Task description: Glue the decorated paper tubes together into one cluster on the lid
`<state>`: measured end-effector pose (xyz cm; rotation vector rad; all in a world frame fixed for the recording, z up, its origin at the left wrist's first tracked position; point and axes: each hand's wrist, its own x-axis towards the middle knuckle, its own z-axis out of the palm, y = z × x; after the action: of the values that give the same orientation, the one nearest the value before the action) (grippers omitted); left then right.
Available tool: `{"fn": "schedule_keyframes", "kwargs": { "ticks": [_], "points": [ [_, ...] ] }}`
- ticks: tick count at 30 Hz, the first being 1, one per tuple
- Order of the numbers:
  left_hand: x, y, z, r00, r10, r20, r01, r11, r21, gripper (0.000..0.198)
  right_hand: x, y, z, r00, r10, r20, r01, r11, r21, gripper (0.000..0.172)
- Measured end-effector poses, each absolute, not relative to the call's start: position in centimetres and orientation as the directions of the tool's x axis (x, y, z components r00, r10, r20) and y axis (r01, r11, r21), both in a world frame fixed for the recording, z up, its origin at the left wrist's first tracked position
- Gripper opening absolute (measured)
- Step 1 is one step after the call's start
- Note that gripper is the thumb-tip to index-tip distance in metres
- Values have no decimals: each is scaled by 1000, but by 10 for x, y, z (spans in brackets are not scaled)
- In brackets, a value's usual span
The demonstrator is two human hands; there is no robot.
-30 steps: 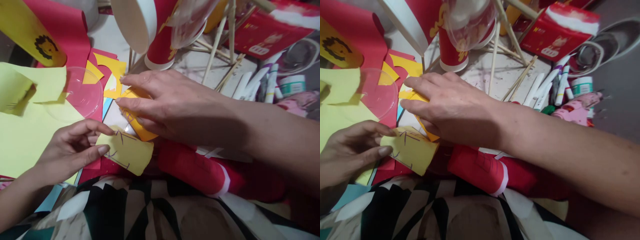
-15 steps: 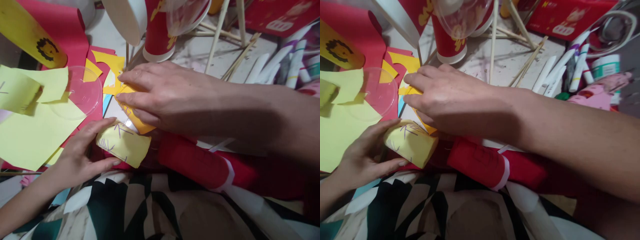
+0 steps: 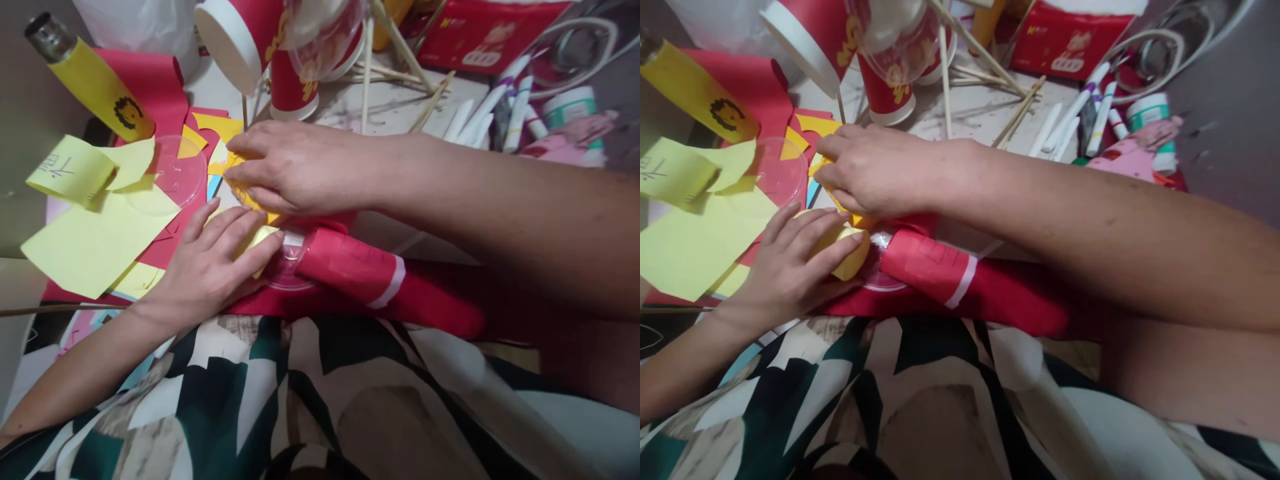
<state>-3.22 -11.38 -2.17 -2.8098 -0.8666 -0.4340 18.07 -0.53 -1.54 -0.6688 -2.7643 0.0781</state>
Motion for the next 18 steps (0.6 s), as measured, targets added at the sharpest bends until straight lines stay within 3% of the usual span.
{"fn": "schedule_keyframes", "kwargs": {
  "ticks": [2, 7, 12, 18],
  "points": [
    [-36, -112, -22, 793, 515, 324, 564, -822, -74, 50, 181, -5, -10, -874, 429, 227, 428, 902, -59, 65],
    [-42, -104, -20, 787, 542, 296, 576, -816, -38, 51, 181, -2, -7, -890, 394, 230, 381, 919, -99, 80],
    [-41, -98, -10, 770, 582, 261, 573, -811, 116, 49, 178, 0, -14, -863, 442, 245, 426, 897, -117, 46],
    [-47, -99, -10, 795, 531, 293, 537, -841, 69, 50, 175, -1, -17, -840, 480, 251, 462, 877, -131, 38]
  ]
}}
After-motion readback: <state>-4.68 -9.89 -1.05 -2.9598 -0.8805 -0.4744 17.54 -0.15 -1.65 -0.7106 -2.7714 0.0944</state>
